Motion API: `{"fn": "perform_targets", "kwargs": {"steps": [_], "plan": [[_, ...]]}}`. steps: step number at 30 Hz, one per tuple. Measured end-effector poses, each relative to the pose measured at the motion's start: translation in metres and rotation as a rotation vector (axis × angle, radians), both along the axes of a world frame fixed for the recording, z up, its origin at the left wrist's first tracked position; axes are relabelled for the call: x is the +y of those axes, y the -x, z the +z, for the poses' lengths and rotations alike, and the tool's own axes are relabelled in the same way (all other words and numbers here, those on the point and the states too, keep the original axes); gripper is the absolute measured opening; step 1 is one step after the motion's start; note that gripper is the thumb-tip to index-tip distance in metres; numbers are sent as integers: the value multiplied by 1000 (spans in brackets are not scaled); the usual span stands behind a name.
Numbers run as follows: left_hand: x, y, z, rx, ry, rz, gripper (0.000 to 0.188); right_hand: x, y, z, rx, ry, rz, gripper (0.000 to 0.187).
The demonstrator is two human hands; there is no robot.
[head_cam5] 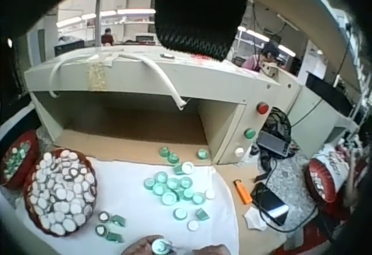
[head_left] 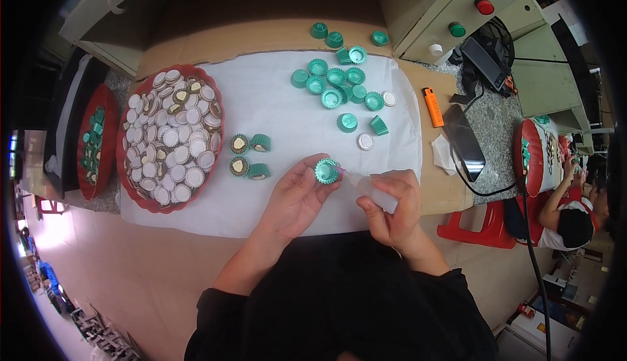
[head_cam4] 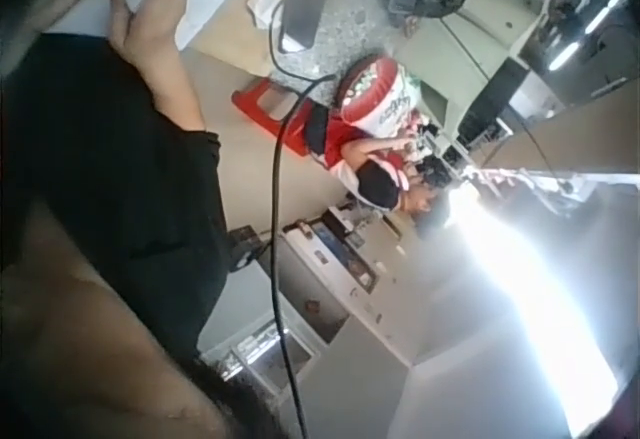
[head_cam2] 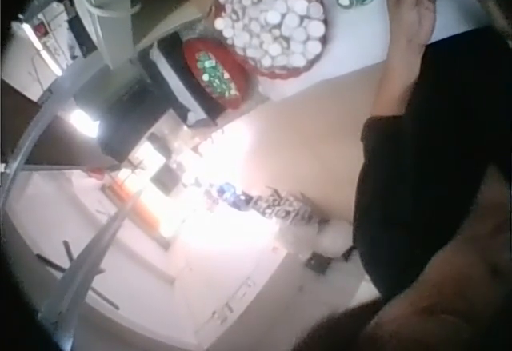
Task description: Assembling decorative bottle caps by applying glue and inserting metal heart-shaped pieces into plastic caps.
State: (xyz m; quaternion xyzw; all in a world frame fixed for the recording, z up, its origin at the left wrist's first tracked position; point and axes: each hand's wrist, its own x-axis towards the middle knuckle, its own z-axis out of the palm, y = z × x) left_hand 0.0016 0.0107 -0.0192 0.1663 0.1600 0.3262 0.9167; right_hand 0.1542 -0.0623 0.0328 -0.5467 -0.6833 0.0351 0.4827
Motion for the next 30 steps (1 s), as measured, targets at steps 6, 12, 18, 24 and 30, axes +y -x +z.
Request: {"fn": "perform_targets", "kwargs": {"steps": [6, 12, 18, 24, 30], "plan": [[1, 0, 2, 2, 9, -2, 34, 3, -1, 11, -62, 13, 27, 37], [-1, -1, 2, 4, 2, 15, 33, 4, -5, 19, -94, 79, 47, 35], [-1, -1, 2, 34, -25, 19, 34, 8, -13, 38, -63, 244, 96, 29], [-1, -1, 5, 64, -21, -13, 34, 10, -17, 50, 7, 381, 104, 25], [-1, 0, 4, 84, -60, -44, 36, 13, -22, 54, 51, 478, 132, 25]]}}
